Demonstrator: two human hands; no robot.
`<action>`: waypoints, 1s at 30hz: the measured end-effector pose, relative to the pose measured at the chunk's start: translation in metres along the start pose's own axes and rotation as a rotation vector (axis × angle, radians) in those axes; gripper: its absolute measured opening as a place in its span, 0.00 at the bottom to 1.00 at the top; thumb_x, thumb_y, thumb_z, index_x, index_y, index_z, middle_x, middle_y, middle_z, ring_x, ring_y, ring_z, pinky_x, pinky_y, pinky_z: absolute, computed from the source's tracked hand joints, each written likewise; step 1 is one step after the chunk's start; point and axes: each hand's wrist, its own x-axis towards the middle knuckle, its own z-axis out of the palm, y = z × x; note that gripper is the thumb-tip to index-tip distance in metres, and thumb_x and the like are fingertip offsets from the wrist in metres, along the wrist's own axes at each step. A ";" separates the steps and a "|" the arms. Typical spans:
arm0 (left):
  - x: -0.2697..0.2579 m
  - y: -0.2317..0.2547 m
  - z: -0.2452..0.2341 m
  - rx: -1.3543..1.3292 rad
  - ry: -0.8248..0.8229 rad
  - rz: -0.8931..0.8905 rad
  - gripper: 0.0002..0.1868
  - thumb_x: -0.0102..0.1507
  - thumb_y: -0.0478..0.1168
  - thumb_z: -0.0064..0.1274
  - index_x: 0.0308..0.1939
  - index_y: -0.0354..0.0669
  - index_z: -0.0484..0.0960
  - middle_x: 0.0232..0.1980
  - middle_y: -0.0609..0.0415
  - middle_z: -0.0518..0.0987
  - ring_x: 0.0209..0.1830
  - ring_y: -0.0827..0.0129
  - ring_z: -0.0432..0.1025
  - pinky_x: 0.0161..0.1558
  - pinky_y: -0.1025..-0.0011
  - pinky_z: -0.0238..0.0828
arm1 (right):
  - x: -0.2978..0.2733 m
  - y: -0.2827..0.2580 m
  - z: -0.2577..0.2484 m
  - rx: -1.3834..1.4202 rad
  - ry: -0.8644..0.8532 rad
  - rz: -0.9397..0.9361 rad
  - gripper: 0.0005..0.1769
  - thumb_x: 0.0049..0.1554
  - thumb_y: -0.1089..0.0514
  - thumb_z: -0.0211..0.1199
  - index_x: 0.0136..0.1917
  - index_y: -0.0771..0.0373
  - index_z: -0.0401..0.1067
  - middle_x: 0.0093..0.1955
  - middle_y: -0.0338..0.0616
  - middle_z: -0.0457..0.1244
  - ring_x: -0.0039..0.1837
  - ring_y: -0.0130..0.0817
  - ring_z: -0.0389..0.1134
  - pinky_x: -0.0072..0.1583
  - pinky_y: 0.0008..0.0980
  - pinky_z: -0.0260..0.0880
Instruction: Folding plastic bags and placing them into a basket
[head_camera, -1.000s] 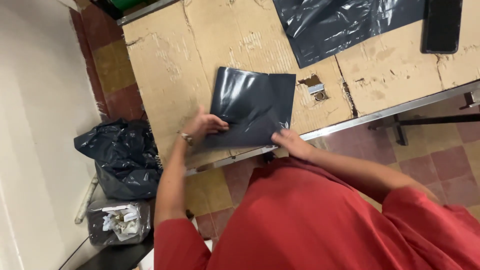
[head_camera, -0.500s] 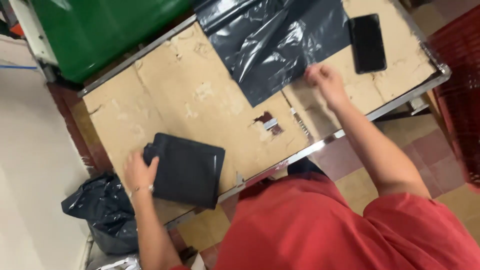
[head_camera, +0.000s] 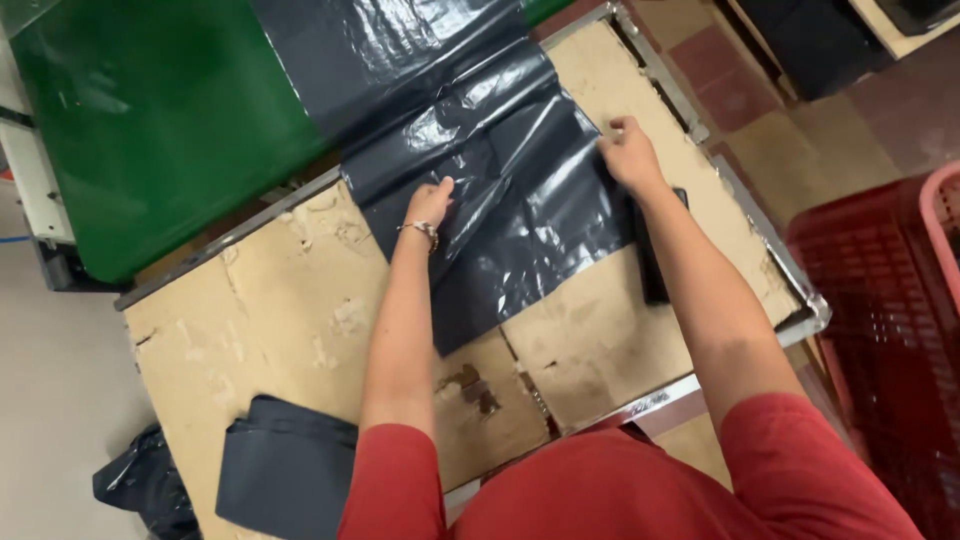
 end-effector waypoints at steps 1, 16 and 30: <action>-0.014 0.013 -0.002 0.000 0.002 -0.007 0.28 0.60 0.69 0.51 0.36 0.51 0.87 0.35 0.55 0.86 0.52 0.61 0.79 0.59 0.60 0.73 | -0.013 -0.018 -0.012 -0.001 -0.007 0.000 0.31 0.58 0.42 0.65 0.70 0.54 0.65 0.51 0.44 0.71 0.61 0.42 0.71 0.63 0.45 0.70; -0.235 0.069 0.062 0.712 0.439 1.361 0.08 0.70 0.40 0.46 0.35 0.51 0.72 0.65 0.54 0.77 0.70 0.51 0.69 0.58 0.42 0.70 | -0.079 -0.072 -0.053 0.334 -0.209 -0.299 0.24 0.72 0.48 0.47 0.73 0.66 0.64 0.65 0.70 0.63 0.69 0.63 0.64 0.67 0.55 0.64; -0.284 -0.003 0.013 0.783 0.391 0.666 0.54 0.53 0.70 0.56 0.76 0.45 0.62 0.78 0.48 0.62 0.81 0.48 0.53 0.67 0.33 0.57 | -0.049 -0.108 -0.014 0.418 -0.338 -0.140 0.30 0.53 0.57 0.73 0.66 0.63 0.68 0.46 0.46 0.66 0.48 0.38 0.72 0.46 0.37 0.74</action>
